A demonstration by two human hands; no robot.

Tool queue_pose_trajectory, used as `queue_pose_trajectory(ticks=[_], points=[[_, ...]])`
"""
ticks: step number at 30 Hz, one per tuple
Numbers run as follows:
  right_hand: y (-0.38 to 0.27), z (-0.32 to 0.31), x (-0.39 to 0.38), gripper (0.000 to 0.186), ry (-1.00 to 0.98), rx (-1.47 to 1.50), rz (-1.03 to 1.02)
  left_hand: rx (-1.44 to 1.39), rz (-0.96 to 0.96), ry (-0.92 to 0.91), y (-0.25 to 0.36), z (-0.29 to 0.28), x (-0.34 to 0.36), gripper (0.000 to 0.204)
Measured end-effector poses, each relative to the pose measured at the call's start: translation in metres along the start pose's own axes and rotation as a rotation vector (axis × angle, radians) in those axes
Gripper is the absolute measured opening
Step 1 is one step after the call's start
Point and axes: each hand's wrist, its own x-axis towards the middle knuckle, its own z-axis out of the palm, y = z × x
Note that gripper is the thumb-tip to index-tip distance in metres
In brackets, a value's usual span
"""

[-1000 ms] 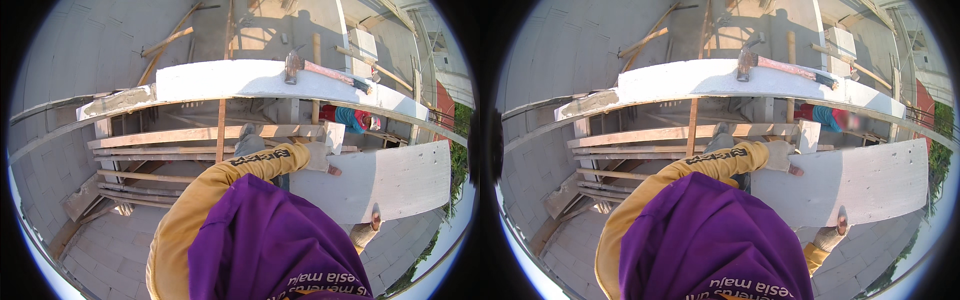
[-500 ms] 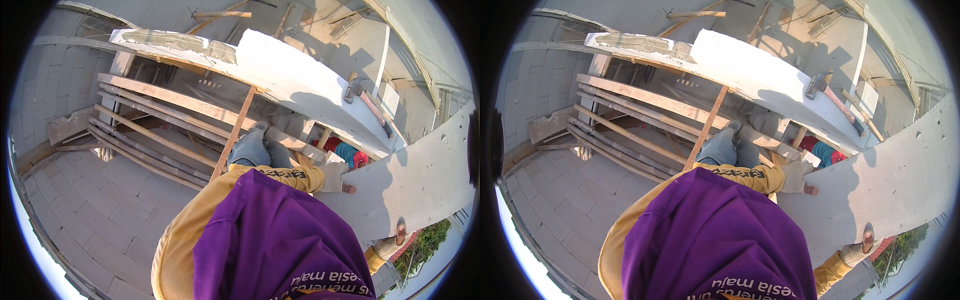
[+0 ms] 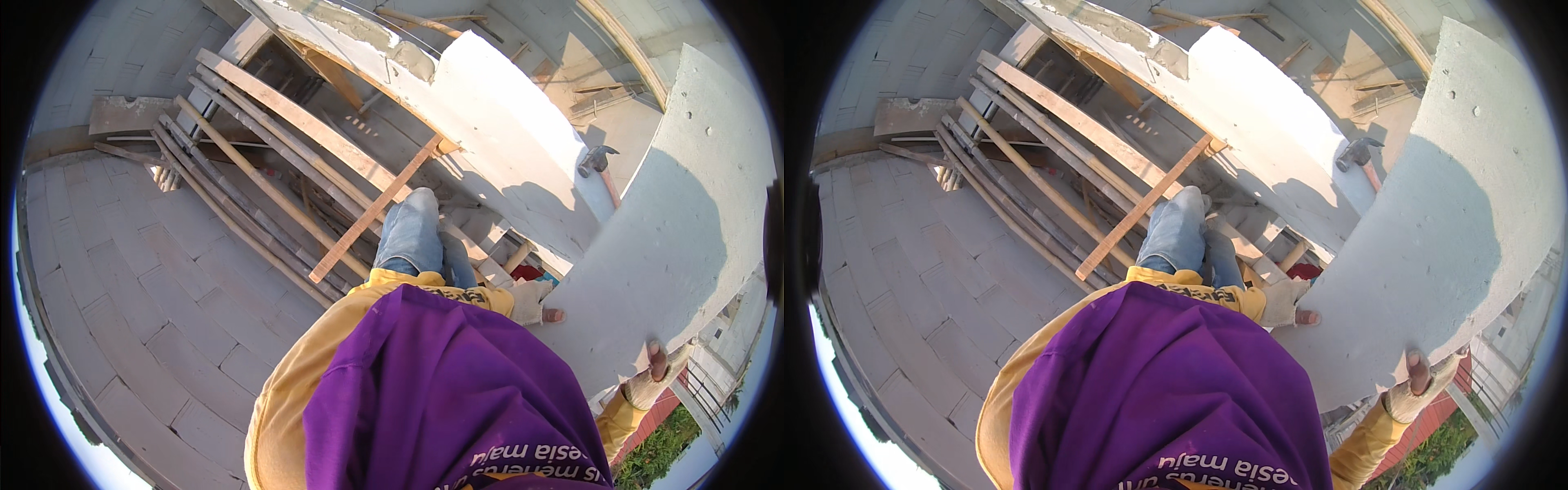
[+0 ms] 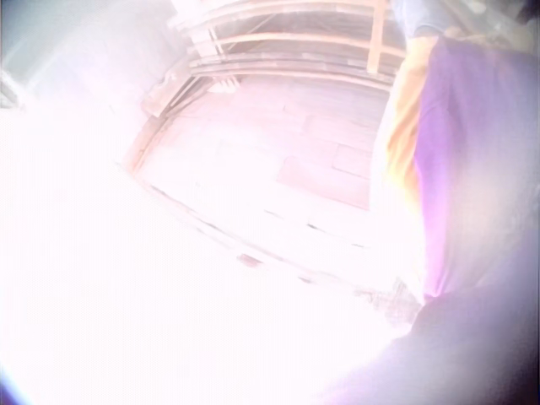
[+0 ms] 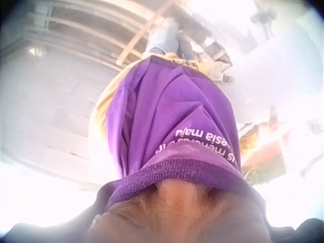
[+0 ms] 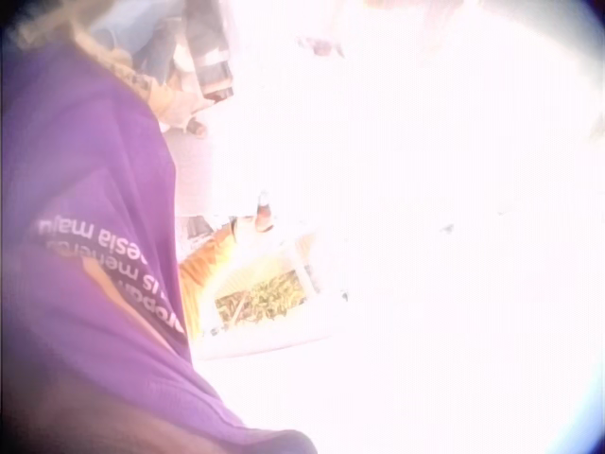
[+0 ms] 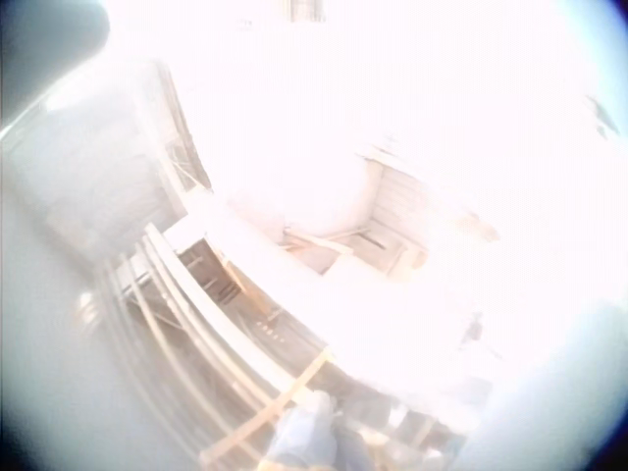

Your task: The person applies mortar to the top of a block wall and to individual blocks using a trowel, then places the blocks on the wall and secures them by tapping with a hammer.

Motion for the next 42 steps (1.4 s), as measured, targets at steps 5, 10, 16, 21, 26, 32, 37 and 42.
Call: queue_pose_trajectory(ticks=[5, 10, 16, 21, 26, 32, 37, 42], points=[[-0.014, 0.013, 0.007, 0.068, -0.126, -0.038, -0.053, -0.007, 0.033, 0.041, 0.007, 0.001, -0.001, 0.089], [-0.032, 0.031, 0.012, 0.066, -0.253, -0.104, -0.113, -0.032, 0.076, 0.085, 0.007, 0.002, -0.006, 0.087], [-0.037, 0.046, 0.02, 0.064, -0.4, -0.144, -0.16, -0.071, 0.118, 0.184, -0.002, 0.014, -0.008, 0.085], [-0.039, 0.054, 0.024, 0.063, -0.549, -0.158, -0.184, -0.073, 0.098, 0.271, 0.002, 0.019, -0.021, 0.084], [-0.042, 0.063, 0.028, 0.064, -0.595, -0.162, -0.194, 0.062, -0.026, 0.25, 0.028, 0.003, -0.047, 0.08], [-0.056, 0.072, 0.021, 0.064, -0.572, -0.204, -0.211, -0.184, 0.466, 0.373, 0.05, -0.036, -0.051, 0.074], [-0.08, 0.099, 0.004, 0.064, -0.512, -0.449, -0.46, -0.047, 0.219, 0.416, 0.05, -0.048, -0.034, 0.065], [-0.122, 0.128, -0.006, 0.066, -0.524, -0.616, -0.611, -0.385, 0.331, 0.229, 0.079, -0.057, -0.061, 0.065]])
